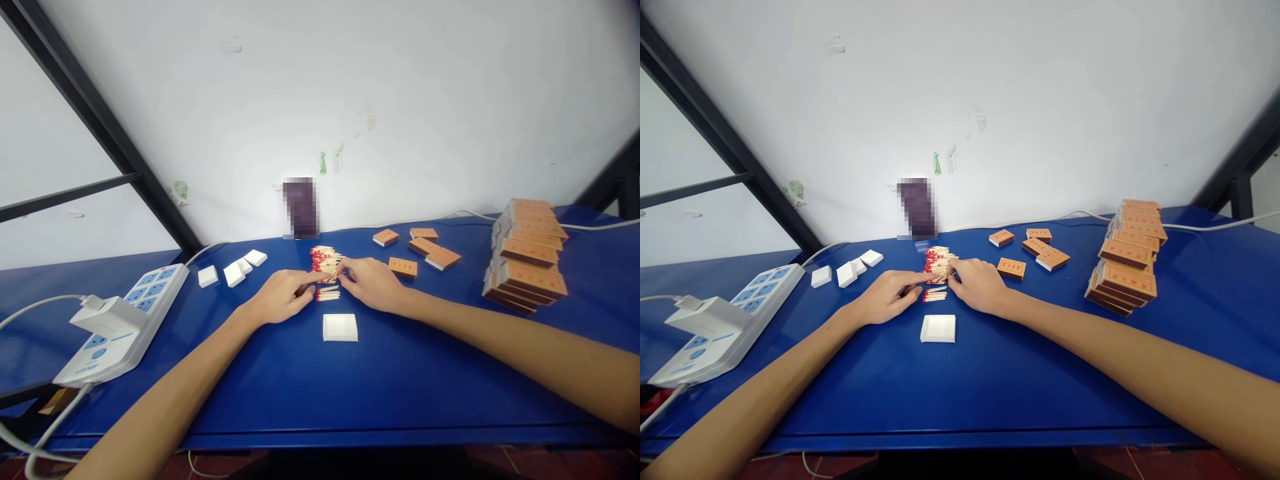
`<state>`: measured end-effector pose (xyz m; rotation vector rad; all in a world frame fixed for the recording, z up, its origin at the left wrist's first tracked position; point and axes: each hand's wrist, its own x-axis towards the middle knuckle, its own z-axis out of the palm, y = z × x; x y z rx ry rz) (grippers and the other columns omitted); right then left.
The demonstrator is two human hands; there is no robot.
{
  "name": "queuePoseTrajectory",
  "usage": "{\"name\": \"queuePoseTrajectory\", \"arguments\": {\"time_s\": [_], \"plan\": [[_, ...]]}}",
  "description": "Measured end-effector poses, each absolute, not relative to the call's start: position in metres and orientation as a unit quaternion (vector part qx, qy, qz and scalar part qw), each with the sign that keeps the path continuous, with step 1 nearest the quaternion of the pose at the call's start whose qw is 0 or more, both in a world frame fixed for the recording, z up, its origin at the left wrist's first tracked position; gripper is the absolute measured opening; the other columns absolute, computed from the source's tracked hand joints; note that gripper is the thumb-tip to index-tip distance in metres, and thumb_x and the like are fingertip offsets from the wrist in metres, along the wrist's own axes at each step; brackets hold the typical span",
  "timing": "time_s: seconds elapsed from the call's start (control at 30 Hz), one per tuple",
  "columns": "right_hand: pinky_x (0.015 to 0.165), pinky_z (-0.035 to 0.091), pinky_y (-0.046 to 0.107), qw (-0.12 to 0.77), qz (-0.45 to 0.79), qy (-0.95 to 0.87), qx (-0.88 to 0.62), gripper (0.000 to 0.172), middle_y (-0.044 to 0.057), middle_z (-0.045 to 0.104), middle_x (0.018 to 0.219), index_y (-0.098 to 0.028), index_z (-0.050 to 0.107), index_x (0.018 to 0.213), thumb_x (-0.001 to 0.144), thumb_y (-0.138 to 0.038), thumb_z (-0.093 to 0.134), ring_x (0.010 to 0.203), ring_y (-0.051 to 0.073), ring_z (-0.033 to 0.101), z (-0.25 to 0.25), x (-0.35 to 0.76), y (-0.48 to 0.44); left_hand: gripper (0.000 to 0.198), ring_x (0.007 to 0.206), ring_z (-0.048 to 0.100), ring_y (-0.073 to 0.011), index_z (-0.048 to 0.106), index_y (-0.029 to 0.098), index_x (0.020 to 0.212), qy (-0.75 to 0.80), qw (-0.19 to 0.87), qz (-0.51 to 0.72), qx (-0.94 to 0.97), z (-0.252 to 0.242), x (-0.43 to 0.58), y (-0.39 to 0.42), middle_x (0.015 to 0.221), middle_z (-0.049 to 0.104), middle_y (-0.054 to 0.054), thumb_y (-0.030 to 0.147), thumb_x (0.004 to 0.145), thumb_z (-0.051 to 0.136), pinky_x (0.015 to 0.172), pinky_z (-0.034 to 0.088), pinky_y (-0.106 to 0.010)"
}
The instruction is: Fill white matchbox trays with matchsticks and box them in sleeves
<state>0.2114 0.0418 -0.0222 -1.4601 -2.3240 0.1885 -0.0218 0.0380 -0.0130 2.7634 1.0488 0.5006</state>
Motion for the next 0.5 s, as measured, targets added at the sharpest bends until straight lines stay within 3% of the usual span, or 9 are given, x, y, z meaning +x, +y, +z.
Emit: {"name": "queuePoseTrajectory", "arguments": {"time_s": [0.13,0.23,0.33,0.5], "plan": [[0.059,0.028,0.027,0.173,0.053,-0.844,-0.504,0.02,0.002,0.071,0.089,-0.024,0.06,0.102,0.098,-0.034,0.042,0.081,0.019,0.064,-0.0232,0.2125,0.0425,0.045,0.066,0.055,-0.0126,0.057,0.024,0.135,0.345,0.066,0.157,0.923,-0.0123,-0.0207,0.038,0.092,0.07,-0.002,0.018,0.093,0.043,0.065,0.039,-0.023],[0.061,0.03,0.028,0.158,0.05,-0.852,-0.497,0.023,0.003,0.071,0.098,-0.024,0.057,0.104,0.1,-0.036,0.037,0.088,0.021,0.065,-0.0228,0.2133,0.043,0.045,0.064,0.055,-0.0127,0.056,0.022,0.136,0.357,0.067,0.151,0.919,-0.0122,-0.021,0.0382,0.084,0.068,-0.001,0.018,0.093,0.042,0.064,0.039,-0.023],[0.062,0.031,0.029,0.138,0.046,-0.858,-0.492,0.025,0.004,0.071,0.102,-0.023,0.054,0.105,0.101,-0.037,0.034,0.089,0.023,0.066,-0.0226,0.2138,0.0446,0.046,0.063,0.054,-0.0127,0.055,0.022,0.136,0.36,0.068,0.15,0.918,-0.0124,-0.0216,0.0381,0.076,0.065,0.001,0.017,0.092,0.043,0.063,0.038,-0.023],[0.063,0.033,0.03,0.1,0.03,-0.868,-0.486,0.03,0.008,0.07,0.103,-0.021,0.051,0.105,0.103,-0.038,0.026,0.086,0.025,0.067,-0.0222,0.2132,0.0475,0.048,0.068,0.057,-0.0137,0.054,0.024,0.137,0.348,0.062,0.149,0.923,-0.0133,-0.0214,0.0379,0.083,0.067,0.0,0.015,0.09,0.044,0.066,0.04,-0.024]]}}
